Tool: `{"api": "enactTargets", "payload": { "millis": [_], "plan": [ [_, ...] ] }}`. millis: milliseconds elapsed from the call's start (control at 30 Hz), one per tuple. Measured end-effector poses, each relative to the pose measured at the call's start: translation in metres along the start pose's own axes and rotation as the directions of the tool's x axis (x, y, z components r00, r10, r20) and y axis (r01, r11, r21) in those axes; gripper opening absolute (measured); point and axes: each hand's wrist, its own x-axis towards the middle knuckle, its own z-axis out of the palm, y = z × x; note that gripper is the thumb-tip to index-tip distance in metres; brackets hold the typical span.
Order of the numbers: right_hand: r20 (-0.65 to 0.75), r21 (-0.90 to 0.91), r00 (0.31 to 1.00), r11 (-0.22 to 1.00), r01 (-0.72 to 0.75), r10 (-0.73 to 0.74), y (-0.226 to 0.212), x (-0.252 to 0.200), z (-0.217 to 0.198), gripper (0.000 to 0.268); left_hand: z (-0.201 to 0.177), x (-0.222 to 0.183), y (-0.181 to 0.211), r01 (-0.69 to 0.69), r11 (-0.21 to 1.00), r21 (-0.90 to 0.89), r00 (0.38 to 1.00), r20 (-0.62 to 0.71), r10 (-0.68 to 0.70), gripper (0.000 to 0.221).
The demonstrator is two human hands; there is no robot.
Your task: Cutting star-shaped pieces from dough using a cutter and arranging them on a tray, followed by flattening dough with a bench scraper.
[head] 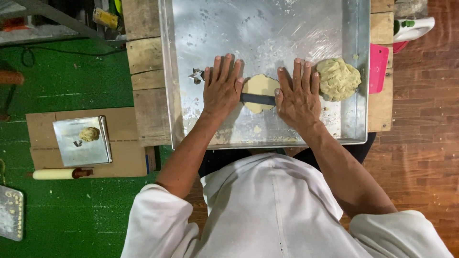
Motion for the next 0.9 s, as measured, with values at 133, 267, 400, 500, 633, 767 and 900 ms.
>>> {"api": "enactTargets", "payload": {
  "millis": [133, 267, 400, 500, 633, 767, 900],
  "plan": [
    [-0.001, -0.007, 1.000, 1.000, 0.008, -0.008, 0.001, -0.010, 0.009, 0.060, 0.007, -0.016, -0.001, -0.004, 1.000, 0.004, 1.000, 0.005, 0.004, 0.057],
    [0.031, 0.018, 0.999, 1.000, 0.021, -0.021, 0.002, -0.016, 0.010, 0.062, -0.002, -0.031, 0.004, -0.012, 1.000, 0.007, 1.000, 0.010, 0.012, 0.056],
    [0.022, 0.014, 0.999, 0.999, 0.047, -0.047, 0.005, -0.021, 0.015, 0.062, -0.006, -0.039, 0.008, 0.013, 1.000, 0.013, 0.999, 0.051, -0.014, 0.058],
    [0.053, 0.022, 0.998, 0.999, 0.043, -0.045, 0.005, -0.028, 0.019, 0.062, -0.007, -0.048, 0.009, 0.027, 0.999, 0.021, 0.996, 0.083, -0.029, 0.060],
    [0.058, 0.066, 0.997, 0.996, 0.055, -0.059, 0.007, -0.039, 0.026, 0.062, -0.016, -0.060, 0.015, 0.047, 0.999, -0.001, 0.989, 0.139, -0.046, 0.061],
    [0.049, 0.066, 0.997, 0.996, 0.062, -0.065, 0.005, -0.038, 0.022, 0.061, -0.013, -0.066, 0.017, 0.043, 0.998, 0.053, 0.991, 0.124, -0.049, 0.060],
    [0.062, 0.021, 0.997, 0.999, 0.046, -0.047, 0.003, -0.020, 0.005, 0.060, -0.014, -0.048, 0.016, 0.056, 0.997, 0.054, 0.997, 0.058, -0.060, 0.055]
  ]
}}
